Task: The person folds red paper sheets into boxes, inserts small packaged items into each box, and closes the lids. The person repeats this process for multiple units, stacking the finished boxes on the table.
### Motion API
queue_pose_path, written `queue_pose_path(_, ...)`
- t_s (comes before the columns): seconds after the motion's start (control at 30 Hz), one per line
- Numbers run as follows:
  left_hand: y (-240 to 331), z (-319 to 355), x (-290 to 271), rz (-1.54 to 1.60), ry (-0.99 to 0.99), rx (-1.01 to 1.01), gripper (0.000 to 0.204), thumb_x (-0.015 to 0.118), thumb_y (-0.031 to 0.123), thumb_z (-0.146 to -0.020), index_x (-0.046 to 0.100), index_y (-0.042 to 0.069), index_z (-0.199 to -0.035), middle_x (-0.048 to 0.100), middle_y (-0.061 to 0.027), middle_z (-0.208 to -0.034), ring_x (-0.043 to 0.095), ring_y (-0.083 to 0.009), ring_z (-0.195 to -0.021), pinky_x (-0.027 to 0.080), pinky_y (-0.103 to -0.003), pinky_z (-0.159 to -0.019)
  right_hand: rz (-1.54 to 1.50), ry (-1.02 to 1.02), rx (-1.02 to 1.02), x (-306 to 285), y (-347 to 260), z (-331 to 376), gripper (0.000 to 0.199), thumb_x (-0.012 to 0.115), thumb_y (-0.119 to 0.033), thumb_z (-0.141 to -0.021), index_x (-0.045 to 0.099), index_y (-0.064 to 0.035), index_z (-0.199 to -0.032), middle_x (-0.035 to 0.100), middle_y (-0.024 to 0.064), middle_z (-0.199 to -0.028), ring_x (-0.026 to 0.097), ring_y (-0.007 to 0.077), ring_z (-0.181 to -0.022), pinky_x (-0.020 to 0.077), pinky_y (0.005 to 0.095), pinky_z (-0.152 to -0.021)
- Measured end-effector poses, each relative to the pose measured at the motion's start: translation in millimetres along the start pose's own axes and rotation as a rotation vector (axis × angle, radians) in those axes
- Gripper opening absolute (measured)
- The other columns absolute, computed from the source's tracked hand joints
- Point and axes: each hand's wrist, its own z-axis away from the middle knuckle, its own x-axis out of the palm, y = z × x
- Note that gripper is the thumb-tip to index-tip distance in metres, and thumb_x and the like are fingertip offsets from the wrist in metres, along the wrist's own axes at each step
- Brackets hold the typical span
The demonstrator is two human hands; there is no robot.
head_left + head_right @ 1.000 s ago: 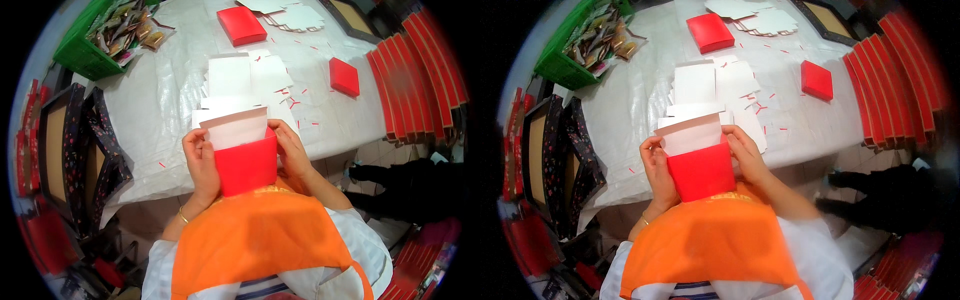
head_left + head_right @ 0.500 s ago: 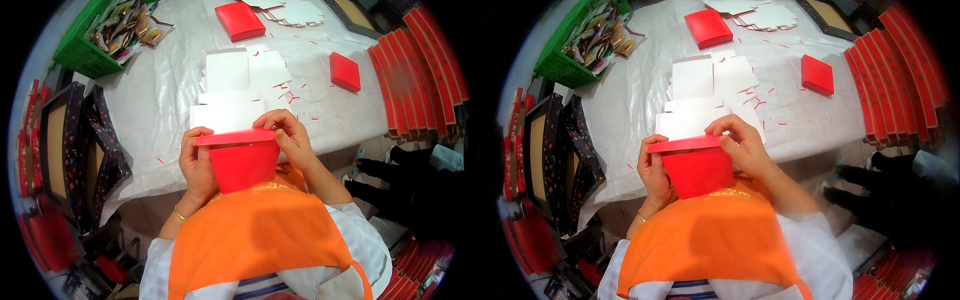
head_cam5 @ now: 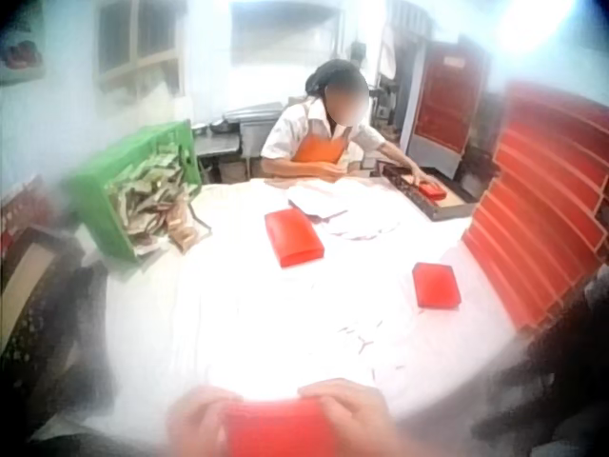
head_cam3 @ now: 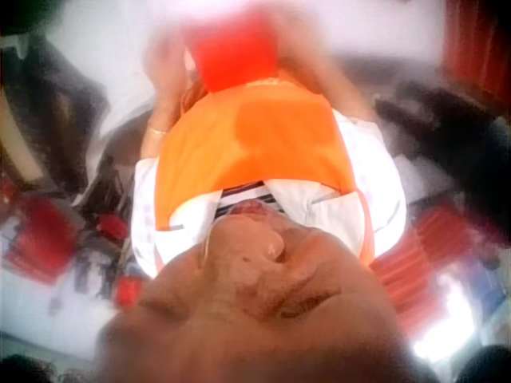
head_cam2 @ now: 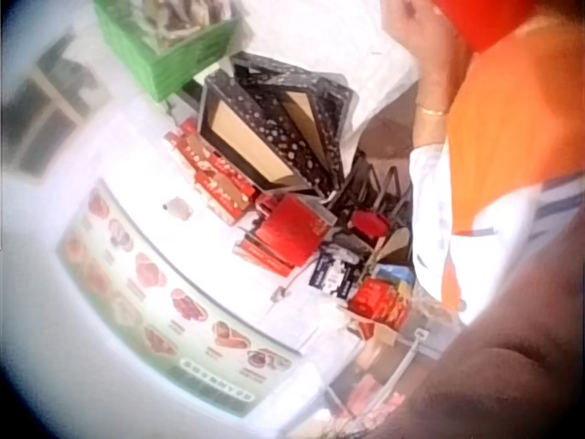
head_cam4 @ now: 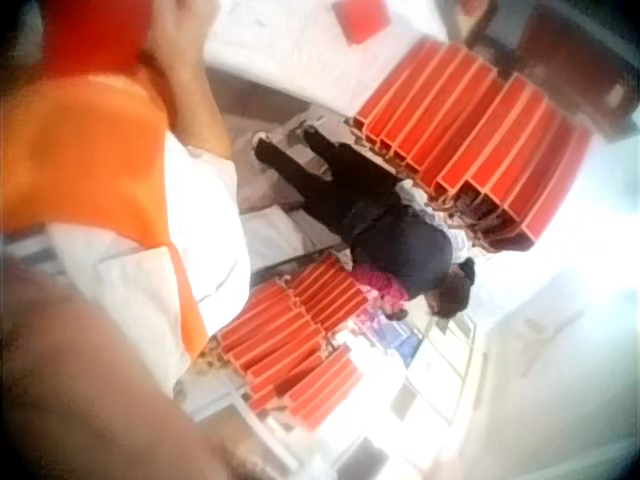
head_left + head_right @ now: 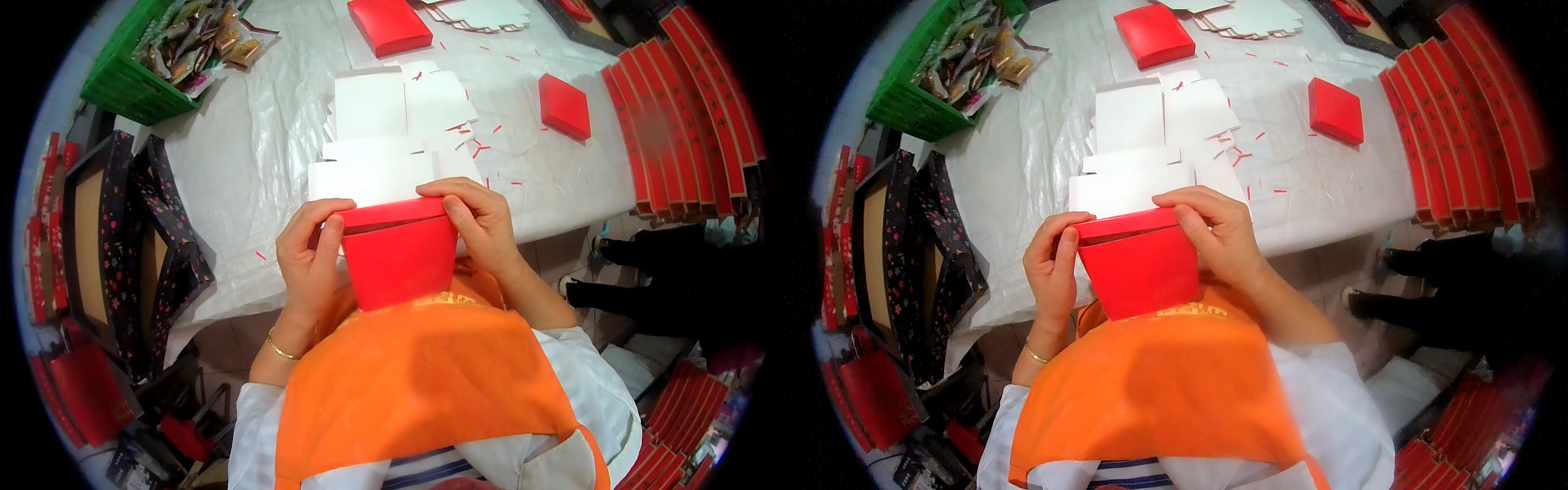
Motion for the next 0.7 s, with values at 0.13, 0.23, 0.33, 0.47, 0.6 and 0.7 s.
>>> queue_pose_path(0.13,8.6,-2.8,-6.8,-0.034,-0.084,-0.038,0.017,0.055,0.003,-0.101,0.071,-0.002,-0.106,0.07,-0.0066,-0.103,0.062,-0.0104,-0.09,0.048,-0.022,-0.076,-0.006,-0.025,0.044,-2.9,-1.2,6.8,0.023,0.052,-0.006,-0.101,0.071,0.0039,-0.11,0.073,0.0125,-0.103,0.068,0.0172,-0.091,0.0527,0.0289,-0.081)
queue_pose_path(0.23,10.7,-3.5,-7.3,-0.061,-0.109,-0.008,0.016,0.058,0.003,-0.099,0.072,-0.001,-0.105,0.07,-0.0074,-0.103,0.062,-0.0109,-0.087,0.048,-0.022,-0.073,0.023,-0.033,0.053,-5.0,-1.6,10.1,0.024,0.051,-0.006,-0.102,0.07,0.004,-0.11,0.073,0.0132,-0.103,0.069,0.0186,-0.093,0.0537,0.03,-0.082)
queue_pose_path(0.33,5.9,-5.1,-9.1,-0.101,-0.129,0.068,0.015,0.063,0.005,-0.096,0.073,0.001,-0.107,0.072,-0.0099,-0.102,0.065,-0.0139,-0.084,0.05,-0.025,-0.069,0.09,-0.066,0.036,-7.2,-3.0,11.8,0.026,0.048,-0.006,-0.103,0.069,0.0043,-0.113,0.072,0.0151,-0.108,0.069,0.0205,-0.096,0.054,0.031,-0.085)
queue_pose_path(0.47,13.3,-5.4,-10.2,-0.181,-0.178,0.143,0.018,0.063,0.004,-0.095,0.073,0.002,-0.11,0.072,-0.014,-0.106,0.069,-0.0229,-0.092,0.054,-0.03,-0.077,0.168,-0.124,-0.071,-12.4,0.5,14.8,0.031,0.044,-0.009,-0.104,0.068,0.0048,-0.119,0.07,0.0187,-0.116,0.069,0.0237,-0.104,0.0533,0.0322,-0.091)
queue_pose_path(0.6,15.0,-2.9,-9.1,-0.233,-0.194,0.229,0.022,0.062,0.003,-0.094,0.073,0.003,-0.113,0.072,-0.0154,-0.109,0.07,-0.0272,-0.099,0.055,-0.034,-0.084,0.182,-0.158,-0.253,-14.8,5.4,16.1,0.032,0.047,-0.011,-0.101,0.067,0.004,-0.12,0.068,0.0214,-0.122,0.068,0.0282,-0.11,0.053,0.035,-0.094)
queue_pose_path(0.7,15.8,1.8,-6.7,-0.256,-0.208,0.212,0.023,0.058,0.007,-0.097,0.072,0.001,-0.115,0.07,-0.0156,-0.115,0.068,-0.0262,-0.105,0.053,-0.034,-0.09,0.076,-0.138,-0.162,-10.3,7.1,21.8,0.028,0.053,-0.003,-0.094,0.069,0.0025,-0.117,0.067,0.0217,-0.123,0.065,0.0304,-0.115,0.0505,0.0373,-0.099)
